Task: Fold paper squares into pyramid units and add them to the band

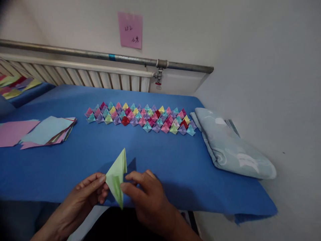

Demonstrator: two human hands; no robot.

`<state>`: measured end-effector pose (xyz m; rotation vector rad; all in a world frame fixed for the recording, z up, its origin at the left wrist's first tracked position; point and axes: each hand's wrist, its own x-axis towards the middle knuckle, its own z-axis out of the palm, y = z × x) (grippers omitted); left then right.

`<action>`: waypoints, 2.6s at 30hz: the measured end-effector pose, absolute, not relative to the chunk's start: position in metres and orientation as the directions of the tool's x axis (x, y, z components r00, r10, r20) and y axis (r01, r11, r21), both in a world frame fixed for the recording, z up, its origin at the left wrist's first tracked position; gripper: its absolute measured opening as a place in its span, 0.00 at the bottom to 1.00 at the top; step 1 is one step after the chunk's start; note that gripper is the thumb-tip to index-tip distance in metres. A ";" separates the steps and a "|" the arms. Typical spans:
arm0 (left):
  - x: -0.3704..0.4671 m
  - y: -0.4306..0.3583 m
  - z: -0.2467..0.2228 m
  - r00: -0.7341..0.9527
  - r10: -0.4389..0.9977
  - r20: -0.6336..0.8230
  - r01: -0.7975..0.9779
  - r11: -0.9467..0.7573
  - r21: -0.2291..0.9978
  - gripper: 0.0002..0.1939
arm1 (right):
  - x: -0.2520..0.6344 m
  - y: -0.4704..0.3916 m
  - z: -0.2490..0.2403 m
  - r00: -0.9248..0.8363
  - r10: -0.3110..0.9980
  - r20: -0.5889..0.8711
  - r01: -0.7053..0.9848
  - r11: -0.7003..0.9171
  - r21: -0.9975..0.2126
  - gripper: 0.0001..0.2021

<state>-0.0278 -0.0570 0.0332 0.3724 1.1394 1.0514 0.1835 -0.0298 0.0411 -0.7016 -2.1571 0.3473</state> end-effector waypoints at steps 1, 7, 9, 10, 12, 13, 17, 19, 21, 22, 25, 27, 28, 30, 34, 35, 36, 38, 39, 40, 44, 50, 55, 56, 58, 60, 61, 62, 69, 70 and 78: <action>-0.027 -0.056 0.032 0.039 0.827 -0.560 -0.503 0.501 0.704 0.18 | 0.184 -0.029 0.043 -0.462 0.644 0.610 0.340 0.764 -0.548 0.16; -0.022 -0.055 0.024 0.092 0.845 -0.527 -0.518 0.493 0.699 0.16 | 0.176 -0.016 0.060 -0.256 0.859 0.443 0.195 0.495 -0.847 0.09; -0.020 -0.056 0.023 0.113 0.849 -0.516 -0.506 0.496 0.705 0.15 | 0.173 -0.013 0.063 -0.266 0.881 0.392 0.170 0.443 -0.880 0.08; -0.019 -0.057 0.022 0.122 0.851 -0.510 -0.499 0.497 0.710 0.15 | 0.172 -0.012 0.063 -0.271 0.887 0.373 0.158 0.423 -0.892 0.08; -0.018 -0.057 0.022 0.139 0.854 -0.501 -0.486 0.500 0.717 0.15 | 0.170 -0.010 0.062 -0.275 0.893 0.356 0.131 0.401 -0.907 0.08; -0.017 -0.057 0.022 0.145 0.854 -0.500 -0.480 0.503 0.719 0.15 | 0.170 -0.010 0.062 -0.276 0.894 0.352 0.119 0.396 -0.911 0.08; -0.015 -0.056 0.022 0.133 0.851 -0.508 -0.459 0.507 0.729 0.16 | 0.172 -0.011 0.061 -0.283 0.891 0.355 0.089 0.393 -0.915 0.08; -0.014 -0.056 0.022 0.132 0.852 -0.506 -0.448 0.507 0.736 0.16 | 0.173 -0.011 0.062 -0.282 0.884 0.374 0.089 0.412 -0.907 0.08; -0.014 -0.056 0.020 0.137 0.850 -0.508 -0.442 0.511 0.737 0.16 | 0.173 -0.012 0.061 -0.283 0.871 0.401 0.098 0.442 -0.892 0.08; -0.015 -0.056 0.020 0.138 0.849 -0.511 -0.442 0.514 0.735 0.16 | 0.173 -0.011 0.061 -0.286 0.867 0.409 0.104 0.452 -0.886 0.08; -0.016 -0.055 0.019 0.133 0.849 -0.512 -0.436 0.514 0.739 0.16 | 0.173 -0.011 0.057 -0.297 0.878 0.374 0.109 0.421 -0.901 0.07; -0.016 -0.055 0.018 0.135 0.851 -0.508 -0.430 0.512 0.744 0.16 | 0.172 -0.011 0.054 -0.301 0.897 0.323 0.110 0.369 -0.923 0.06; -0.016 -0.055 0.018 0.136 0.851 -0.508 -0.429 0.512 0.744 0.16 | 0.172 -0.011 0.053 -0.301 0.905 0.302 0.108 0.347 -0.932 0.06; -0.017 -0.054 0.017 0.137 0.850 -0.508 -0.431 0.513 0.742 0.16 | 0.172 -0.011 0.052 -0.295 0.917 0.269 0.101 0.310 -0.945 0.05; -0.018 -0.054 0.016 0.140 0.853 -0.503 -0.429 0.510 0.745 0.16 | 0.170 -0.011 0.051 -0.299 0.932 0.204 0.093 0.242 -0.966 0.05; -0.018 -0.054 0.016 0.140 0.853 -0.502 -0.426 0.510 0.748 0.16 | 0.170 -0.011 0.051 -0.302 0.935 0.184 0.094 0.222 -0.971 0.05; -0.018 -0.054 0.016 0.140 0.853 -0.503 -0.420 0.511 0.750 0.16 | 0.169 -0.011 0.052 -0.303 0.939 0.165 0.093 0.202 -0.975 0.05; -0.018 -0.053 0.018 0.133 0.856 -0.499 -0.406 0.507 0.760 0.16 | 0.169 -0.011 0.053 -0.305 0.945 0.119 0.098 0.155 -0.983 0.05; -0.018 -0.053 0.019 0.125 0.859 -0.496 -0.396 0.502 0.769 0.17 | 0.169 -0.011 0.053 -0.314 0.945 0.094 0.107 0.134 -0.985 0.05; -0.018 -0.052 0.021 0.117 0.863 -0.491 -0.382 0.496 0.780 0.17 | 0.169 -0.010 0.054 -0.331 0.941 0.069 0.120 0.114 -0.986 0.06; -0.019 -0.047 0.025 0.100 0.874 -0.475 -0.297 0.482 0.824 0.18 | 0.168 -0.009 0.051 -0.477 0.879 -0.021 0.106 0.034 -0.994 0.09; -0.014 -0.032 0.031 0.066 0.885 -0.461 -0.172 0.465 0.868 0.17 | 0.161 -0.006 0.040 -0.462 0.886 0.034 0.207 0.144 -0.968 0.08; -0.003 -0.026 0.045 -0.028 0.945 -0.325 -0.078 0.322 0.944 0.29 | 0.157 0.001 0.035 -0.382 0.888 0.257 0.431 0.417 -0.800 0.08; -0.001 -0.026 0.047 -0.048 0.957 -0.285 -0.020 0.285 0.958 0.30 | 0.157 0.001 0.034 -0.392 0.876 0.282 0.461 0.452 -0.763 0.08; 0.004 -0.027 0.048 -0.094 0.977 -0.191 0.140 0.203 0.969 0.28 | 0.156 0.002 0.033 -0.430 0.847 0.311 0.500 0.511 -0.699 0.09; 0.007 -0.028 0.047 -0.112 0.988 -0.105 0.320 0.136 0.938 0.23 | 0.155 0.002 0.031 -0.471 0.825 0.313 0.520 0.546 -0.657 0.11; 0.008 -0.028 0.047 -0.117 0.991 -0.070 0.398 0.111 0.910 0.19 | 0.155 0.002 0.031 -0.487 0.818 0.305 0.527 0.554 -0.644 0.11; 0.008 -0.028 0.046 -0.125 0.991 -0.037 0.462 0.091 0.882 0.16 | 0.155 0.001 0.030 -0.501 0.814 0.293 0.536 0.558 -0.633 0.12; 0.006 -0.020 0.045 -0.186 0.978 0.094 0.593 0.036 0.805 0.13 | 0.165 -0.005 0.029 -0.438 0.748 0.500 0.602 0.656 -0.455 0.13; 0.006 -0.019 0.045 -0.194 0.976 0.094 0.584 0.038 0.811 0.12 | 0.165 -0.005 0.029 -0.419 0.736 0.532 0.606 0.663 -0.439 0.12; 0.016 -0.020 0.044 -0.189 0.978 0.092 0.530 0.023 0.848 0.10 | 0.161 0.004 0.039 -0.260 0.691 0.674 0.581 0.670 -0.463 0.22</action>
